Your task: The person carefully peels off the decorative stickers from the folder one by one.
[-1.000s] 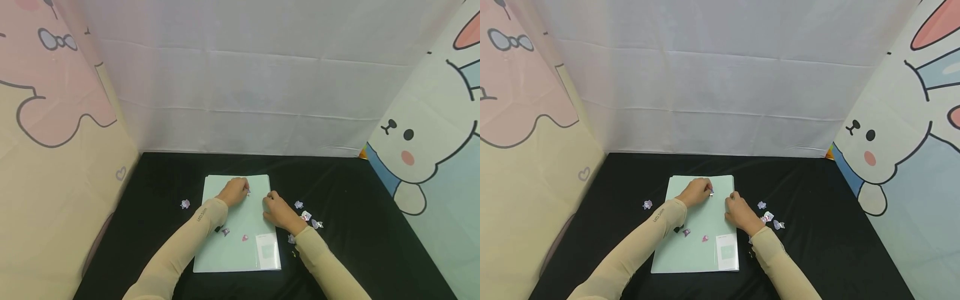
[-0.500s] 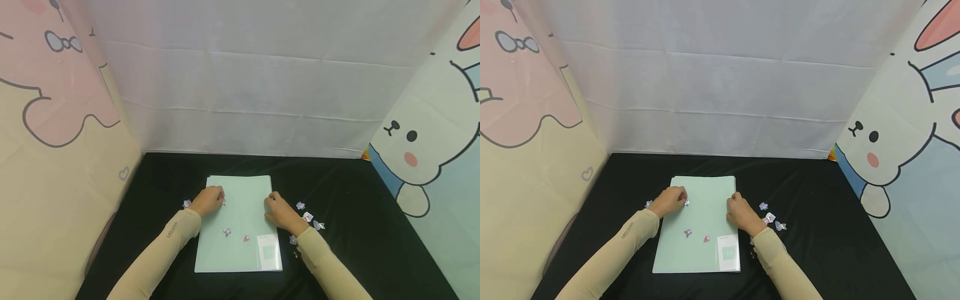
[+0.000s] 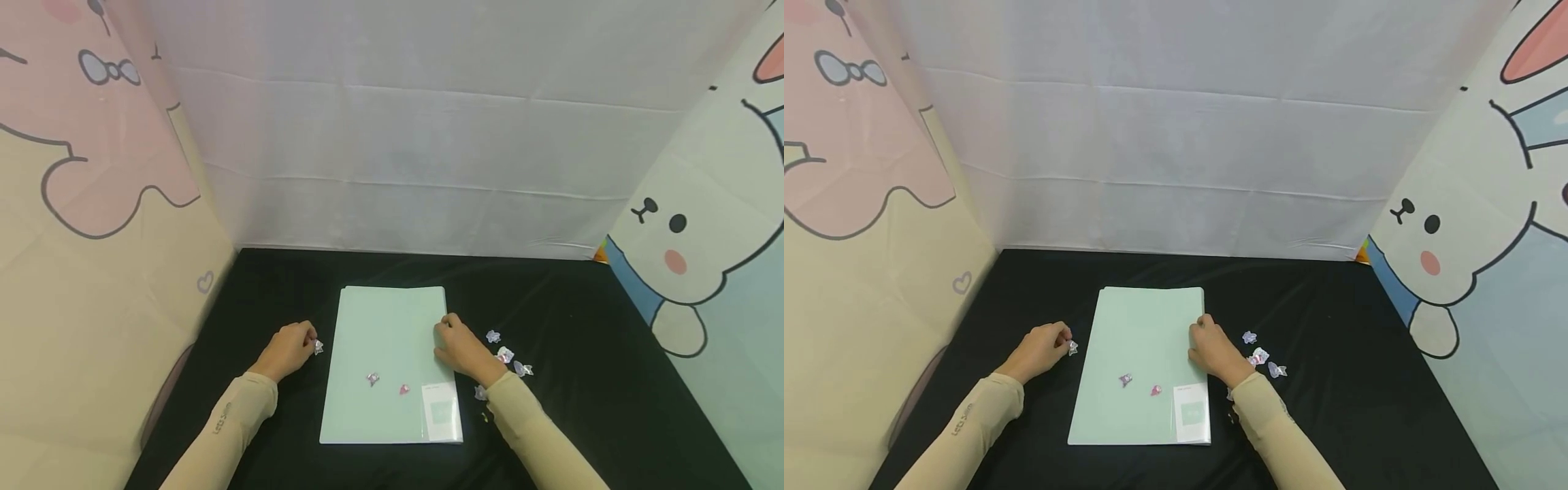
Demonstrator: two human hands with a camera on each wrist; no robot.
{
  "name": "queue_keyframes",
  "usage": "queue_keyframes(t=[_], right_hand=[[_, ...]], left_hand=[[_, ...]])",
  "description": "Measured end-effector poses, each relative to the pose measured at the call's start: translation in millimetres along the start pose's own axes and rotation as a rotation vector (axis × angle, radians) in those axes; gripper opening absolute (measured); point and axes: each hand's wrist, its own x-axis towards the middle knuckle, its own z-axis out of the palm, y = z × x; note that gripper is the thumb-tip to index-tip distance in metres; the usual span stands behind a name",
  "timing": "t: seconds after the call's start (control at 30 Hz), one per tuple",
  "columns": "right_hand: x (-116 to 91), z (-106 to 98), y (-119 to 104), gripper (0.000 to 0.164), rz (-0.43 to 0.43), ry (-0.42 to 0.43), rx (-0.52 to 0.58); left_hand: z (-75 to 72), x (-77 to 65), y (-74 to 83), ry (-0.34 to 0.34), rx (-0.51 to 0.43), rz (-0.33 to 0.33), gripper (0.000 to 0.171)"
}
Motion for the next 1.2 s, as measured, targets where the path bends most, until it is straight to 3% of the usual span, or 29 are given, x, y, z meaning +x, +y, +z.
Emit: queue_keyframes(t=[0.3,0.57,0.9,1.2], right_hand=[[-1,-3,-1,0.029,0.018,-0.001,0.02],[-2,-3,-1,0.031,0.029,-0.006,0.023],[-2,-1,0,0.031,0.006,0.006,0.025],[-2,-1,-1,0.031,0.004,0.01,0.036]], left_hand=[[-16.3,-20.4,-21.6,0.045,0.042,-0.009,0.011],[-19.0,-24.5,-26.3,0.07,0.061,-0.008,0.01],[-14.9,-20.2,-16.1,0.086,0.07,0.015,0.01],[-3.2,-16.6,14.2,0.067,0.041,0.067,0.011]])
